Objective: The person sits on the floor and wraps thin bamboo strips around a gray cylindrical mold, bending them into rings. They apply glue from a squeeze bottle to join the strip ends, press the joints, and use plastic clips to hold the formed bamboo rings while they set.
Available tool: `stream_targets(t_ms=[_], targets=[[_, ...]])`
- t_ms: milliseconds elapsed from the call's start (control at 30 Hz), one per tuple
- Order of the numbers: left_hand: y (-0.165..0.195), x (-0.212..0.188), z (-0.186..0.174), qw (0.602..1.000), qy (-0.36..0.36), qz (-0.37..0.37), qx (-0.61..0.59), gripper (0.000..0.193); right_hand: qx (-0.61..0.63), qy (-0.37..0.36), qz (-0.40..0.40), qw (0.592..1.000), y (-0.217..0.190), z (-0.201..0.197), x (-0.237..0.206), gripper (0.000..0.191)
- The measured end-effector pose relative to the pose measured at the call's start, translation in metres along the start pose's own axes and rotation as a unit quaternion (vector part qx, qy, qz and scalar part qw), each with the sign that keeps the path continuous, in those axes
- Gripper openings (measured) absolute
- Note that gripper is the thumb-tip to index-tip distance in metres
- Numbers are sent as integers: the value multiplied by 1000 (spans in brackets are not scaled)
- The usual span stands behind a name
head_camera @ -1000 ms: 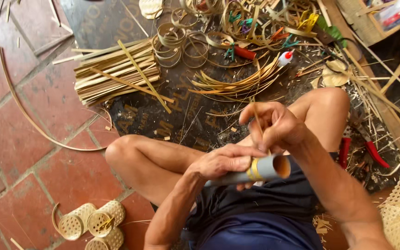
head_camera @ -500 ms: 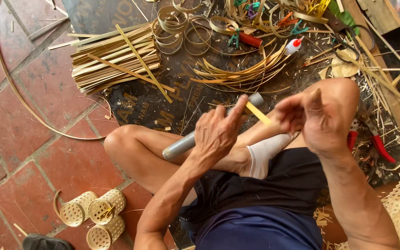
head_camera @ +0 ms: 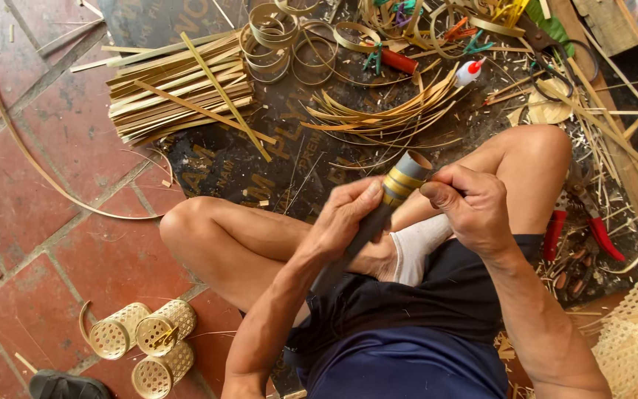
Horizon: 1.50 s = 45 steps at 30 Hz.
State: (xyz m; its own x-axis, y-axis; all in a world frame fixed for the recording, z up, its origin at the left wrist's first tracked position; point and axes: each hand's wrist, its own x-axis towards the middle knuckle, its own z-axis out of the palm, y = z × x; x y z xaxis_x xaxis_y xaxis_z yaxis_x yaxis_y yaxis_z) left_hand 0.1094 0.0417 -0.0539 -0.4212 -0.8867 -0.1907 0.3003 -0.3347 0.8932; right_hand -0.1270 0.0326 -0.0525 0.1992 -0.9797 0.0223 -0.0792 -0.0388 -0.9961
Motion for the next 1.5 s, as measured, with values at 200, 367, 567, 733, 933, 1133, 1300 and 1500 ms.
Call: stream_targets(t_ms=[200,367,567,733,933,1133,1300,1500], targets=[[-49,-13,22,869,-231,-201,-389,60,255,-85,-66,961,-19,-2,1,48],[-74,-9,63,688,-412,-262,-537,62,377,-290,-169,863,-42,26,20,47],[-73,-13,57,696,-412,-268,-523,60,413,-443,-258,753,-31,59,43,26],[-44,-12,13,885,-137,-271,-351,60,309,-211,-90,923,-31,54,46,29],[-11,-13,-52,979,182,3,-94,54,-147,-49,-250,956,-31,65,57,51],[-3,7,-104,942,258,44,-209,56,-266,-124,-262,920,2,59,99,15],[-5,-25,-158,855,323,181,-363,63,-469,-57,-278,836,45,78,188,16],[-13,-38,-185,800,317,252,-443,62,-356,-133,-294,877,74,216,269,18]])
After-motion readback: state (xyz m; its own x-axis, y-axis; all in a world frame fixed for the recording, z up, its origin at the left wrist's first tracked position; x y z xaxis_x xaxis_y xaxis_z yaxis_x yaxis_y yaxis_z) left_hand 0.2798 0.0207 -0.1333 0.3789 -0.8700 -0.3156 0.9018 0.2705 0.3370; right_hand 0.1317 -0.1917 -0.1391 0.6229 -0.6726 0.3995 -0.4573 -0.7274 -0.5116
